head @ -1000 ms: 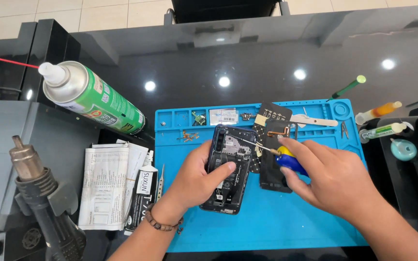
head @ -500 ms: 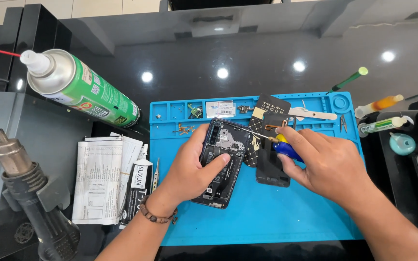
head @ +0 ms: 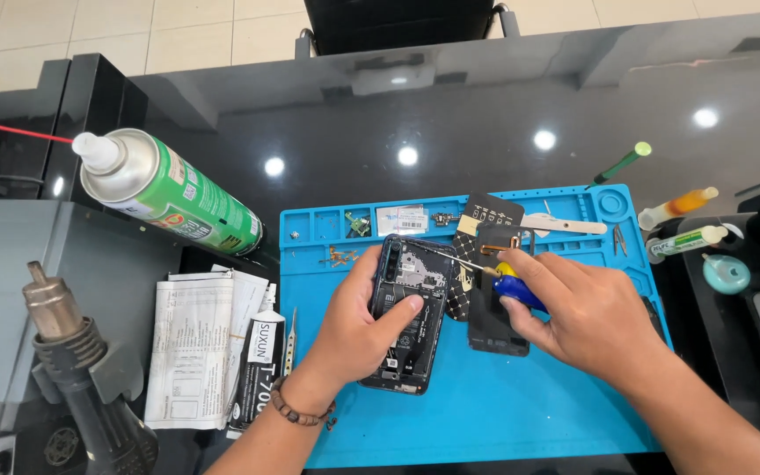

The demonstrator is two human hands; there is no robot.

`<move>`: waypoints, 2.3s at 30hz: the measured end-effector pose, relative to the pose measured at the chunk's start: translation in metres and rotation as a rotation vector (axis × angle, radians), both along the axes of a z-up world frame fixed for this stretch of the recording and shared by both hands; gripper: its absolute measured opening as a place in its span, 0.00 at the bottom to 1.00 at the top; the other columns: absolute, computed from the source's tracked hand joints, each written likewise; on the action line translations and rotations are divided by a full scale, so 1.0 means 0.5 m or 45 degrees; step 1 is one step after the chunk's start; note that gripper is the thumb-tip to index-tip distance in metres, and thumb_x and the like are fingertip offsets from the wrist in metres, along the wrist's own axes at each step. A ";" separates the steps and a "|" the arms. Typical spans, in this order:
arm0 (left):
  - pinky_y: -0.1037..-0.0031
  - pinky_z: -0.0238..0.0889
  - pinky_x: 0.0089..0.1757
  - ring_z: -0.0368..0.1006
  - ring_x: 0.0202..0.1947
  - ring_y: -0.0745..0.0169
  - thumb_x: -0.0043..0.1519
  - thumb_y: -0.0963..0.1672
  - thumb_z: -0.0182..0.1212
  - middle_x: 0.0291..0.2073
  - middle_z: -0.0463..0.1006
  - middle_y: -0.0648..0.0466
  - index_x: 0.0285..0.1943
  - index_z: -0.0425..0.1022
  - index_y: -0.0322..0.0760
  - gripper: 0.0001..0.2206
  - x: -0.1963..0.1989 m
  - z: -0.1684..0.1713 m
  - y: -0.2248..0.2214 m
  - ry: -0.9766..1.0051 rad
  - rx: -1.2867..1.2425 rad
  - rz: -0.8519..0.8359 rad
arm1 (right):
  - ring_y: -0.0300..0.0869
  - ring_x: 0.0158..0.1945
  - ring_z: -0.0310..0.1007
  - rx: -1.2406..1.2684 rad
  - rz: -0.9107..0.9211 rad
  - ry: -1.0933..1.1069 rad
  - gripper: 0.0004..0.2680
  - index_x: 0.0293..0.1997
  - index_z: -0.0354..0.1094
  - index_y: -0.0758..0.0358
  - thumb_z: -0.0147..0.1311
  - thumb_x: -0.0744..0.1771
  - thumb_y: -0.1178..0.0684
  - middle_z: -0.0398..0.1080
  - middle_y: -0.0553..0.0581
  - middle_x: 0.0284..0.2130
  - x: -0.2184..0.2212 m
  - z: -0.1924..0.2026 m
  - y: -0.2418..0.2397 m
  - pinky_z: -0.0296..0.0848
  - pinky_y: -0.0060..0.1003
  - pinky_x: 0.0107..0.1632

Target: Disassembling a mobile phone by removing internal screws and prying off the internal plastic frame

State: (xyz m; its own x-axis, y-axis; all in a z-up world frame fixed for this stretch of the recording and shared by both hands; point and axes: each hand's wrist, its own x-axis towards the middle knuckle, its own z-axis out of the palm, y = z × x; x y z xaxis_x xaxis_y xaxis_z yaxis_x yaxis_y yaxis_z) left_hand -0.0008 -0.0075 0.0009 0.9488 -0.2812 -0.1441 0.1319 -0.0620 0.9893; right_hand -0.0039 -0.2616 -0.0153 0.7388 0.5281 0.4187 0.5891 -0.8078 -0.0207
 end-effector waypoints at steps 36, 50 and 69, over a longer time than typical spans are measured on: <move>0.71 0.74 0.46 0.76 0.46 0.63 0.54 0.42 0.58 0.47 0.78 0.53 0.59 0.65 0.39 0.22 -0.002 0.008 -0.014 0.209 0.001 0.063 | 0.45 0.34 0.75 0.294 -0.078 0.262 0.16 0.54 0.63 0.56 0.52 0.63 0.47 0.73 0.53 0.42 -0.023 0.004 0.034 0.70 0.39 0.24; 0.70 0.70 0.50 0.73 0.51 0.62 0.56 0.45 0.55 0.51 0.76 0.54 0.62 0.61 0.38 0.23 -0.001 0.007 0.003 -0.061 0.186 -0.045 | 0.44 0.24 0.69 0.079 -0.052 0.202 0.15 0.54 0.64 0.55 0.51 0.63 0.45 0.69 0.48 0.25 -0.015 0.005 -0.008 0.61 0.40 0.20; 0.72 0.71 0.45 0.74 0.45 0.63 0.56 0.44 0.56 0.45 0.76 0.54 0.59 0.63 0.37 0.21 0.009 0.023 0.035 -0.102 0.201 -0.135 | 0.42 0.23 0.65 0.056 0.016 0.104 0.14 0.54 0.66 0.56 0.53 0.64 0.48 0.67 0.48 0.24 -0.013 0.016 -0.023 0.57 0.38 0.19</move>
